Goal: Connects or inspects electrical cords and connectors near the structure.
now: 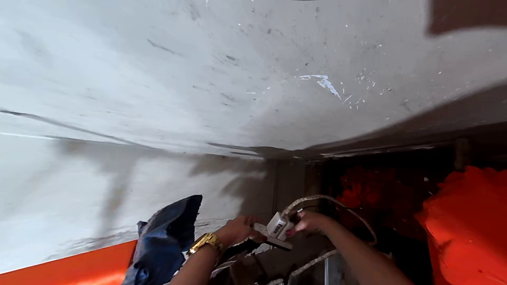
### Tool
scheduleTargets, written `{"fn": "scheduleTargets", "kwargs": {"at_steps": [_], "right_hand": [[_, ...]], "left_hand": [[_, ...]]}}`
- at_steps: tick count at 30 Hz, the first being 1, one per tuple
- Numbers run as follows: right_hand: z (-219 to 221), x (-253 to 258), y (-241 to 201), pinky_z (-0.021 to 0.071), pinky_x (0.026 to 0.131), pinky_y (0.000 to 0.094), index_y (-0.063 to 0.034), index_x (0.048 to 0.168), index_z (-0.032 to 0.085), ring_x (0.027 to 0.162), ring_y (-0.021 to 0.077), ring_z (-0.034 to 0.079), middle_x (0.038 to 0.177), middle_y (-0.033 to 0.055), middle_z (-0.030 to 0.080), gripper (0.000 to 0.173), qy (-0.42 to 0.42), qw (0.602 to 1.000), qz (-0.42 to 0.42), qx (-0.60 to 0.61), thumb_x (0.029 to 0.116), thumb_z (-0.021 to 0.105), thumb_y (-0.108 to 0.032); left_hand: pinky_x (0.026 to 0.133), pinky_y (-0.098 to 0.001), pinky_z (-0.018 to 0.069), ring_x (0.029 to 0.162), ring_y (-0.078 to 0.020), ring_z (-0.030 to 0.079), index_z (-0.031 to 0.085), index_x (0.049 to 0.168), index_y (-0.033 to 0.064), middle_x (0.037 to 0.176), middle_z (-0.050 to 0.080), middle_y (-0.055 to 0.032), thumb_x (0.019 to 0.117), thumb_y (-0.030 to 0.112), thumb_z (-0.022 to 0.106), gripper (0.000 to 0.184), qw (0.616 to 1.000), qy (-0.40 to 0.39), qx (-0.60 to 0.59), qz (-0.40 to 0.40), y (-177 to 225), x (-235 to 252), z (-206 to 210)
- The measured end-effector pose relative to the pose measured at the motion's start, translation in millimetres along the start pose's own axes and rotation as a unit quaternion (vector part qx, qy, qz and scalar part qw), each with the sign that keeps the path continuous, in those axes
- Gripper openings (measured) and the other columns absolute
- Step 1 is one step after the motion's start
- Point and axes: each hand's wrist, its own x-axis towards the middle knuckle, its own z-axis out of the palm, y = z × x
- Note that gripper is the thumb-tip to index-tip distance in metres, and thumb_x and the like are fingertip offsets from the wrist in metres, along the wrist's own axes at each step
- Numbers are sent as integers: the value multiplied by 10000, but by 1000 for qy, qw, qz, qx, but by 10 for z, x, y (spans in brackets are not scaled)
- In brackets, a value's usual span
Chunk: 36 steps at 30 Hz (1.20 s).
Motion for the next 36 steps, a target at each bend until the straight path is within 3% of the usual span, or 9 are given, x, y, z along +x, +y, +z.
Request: {"fn": "scheduleTargets", "kwargs": {"at_steps": [5, 10, 14, 16, 18, 22, 26, 31, 36], "right_hand": [[-42, -17, -9, 481, 1030, 343, 54, 1392, 518, 1132, 175, 620, 1280, 189, 628, 558, 8, 1000, 12, -6, 888, 750, -5], [-48, 8, 14, 499, 922, 373, -12, 1422, 502, 1068, 170, 610, 1271, 160, 620, 532, 1, 998, 44, -44, 942, 716, -95], [-95, -34, 30, 443, 1031, 555, -37, 1518, 407, 1315, 339, 530, 1467, 221, 518, 610, -8, 986, 116, -122, 986, 677, -163], [-121, -55, 11, 419, 1052, 569, -57, 1563, 353, 1352, 369, 498, 1509, 234, 477, 656, -19, 976, 153, -153, 989, 661, -131], [-145, -62, -14, 391, 1096, 562, -56, 1568, 372, 1366, 367, 492, 1506, 233, 487, 647, -40, 958, 187, -215, 1005, 656, -199], [-192, -74, 3, 414, 1001, 632, 8, 1422, 544, 1268, 409, 538, 1392, 274, 554, 514, -75, 910, 230, -336, 1025, 615, -312], [-210, -130, -59, 368, 1047, 693, 46, 1355, 590, 1325, 448, 506, 1392, 299, 555, 482, -83, 880, 256, -392, 1024, 607, -304], [-116, -190, -199, 421, 980, 642, 56, 1257, 641, 1207, 411, 570, 1299, 283, 602, 489, -87, 839, 309, -440, 1006, 613, -363], [4, -310, -392, 414, 1018, 657, 33, 1254, 664, 1276, 420, 556, 1343, 272, 601, 437, -70, 826, 333, -450, 986, 625, -309]], "left_hand": [[1139, -655, 261, 1306, -375, 532, 643, 1367, 128, 1317, 650, -180, 894, 312, 795, 530, 997, 0, 74, 10, 25, 28, 21], [1162, -650, 215, 1321, -356, 531, 655, 1358, 141, 1322, 660, -154, 899, 332, 787, 514, 996, 19, 91, 18, 65, -5, 28], [1177, -636, 180, 1330, -334, 525, 653, 1364, 151, 1328, 661, -139, 909, 361, 773, 515, 994, 24, 103, 14, 88, 8, 42], [1181, -623, 170, 1326, -323, 528, 649, 1368, 149, 1322, 663, -138, 913, 382, 765, 524, 993, 28, 114, 12, 104, 16, 63], [1187, -610, 159, 1331, -315, 523, 627, 1395, 163, 1336, 654, -139, 918, 449, 743, 567, 988, 27, 154, 6, 141, 15, 97], [1209, -582, 150, 1360, -298, 507, 589, 1433, 211, 1377, 634, -114, 910, 580, 686, 648, 961, 36, 272, -12, 256, 45, 241], [1220, -598, 123, 1409, -319, 462, 583, 1417, 146, 1425, 599, -123, 924, 626, 623, 689, 933, 30, 358, -5, 284, 155, 436], [1226, -617, 95, 1416, -343, 455, 551, 1432, 102, 1438, 581, -157, 936, 595, 621, 703, 921, -5, 389, -2, 304, 192, 592], [1226, -625, 81, 1430, -360, 438, 435, 1542, 161, 1470, 557, -159, 951, 496, 650, 712, 930, -4, 367, -1, 414, 35, 479]]}}
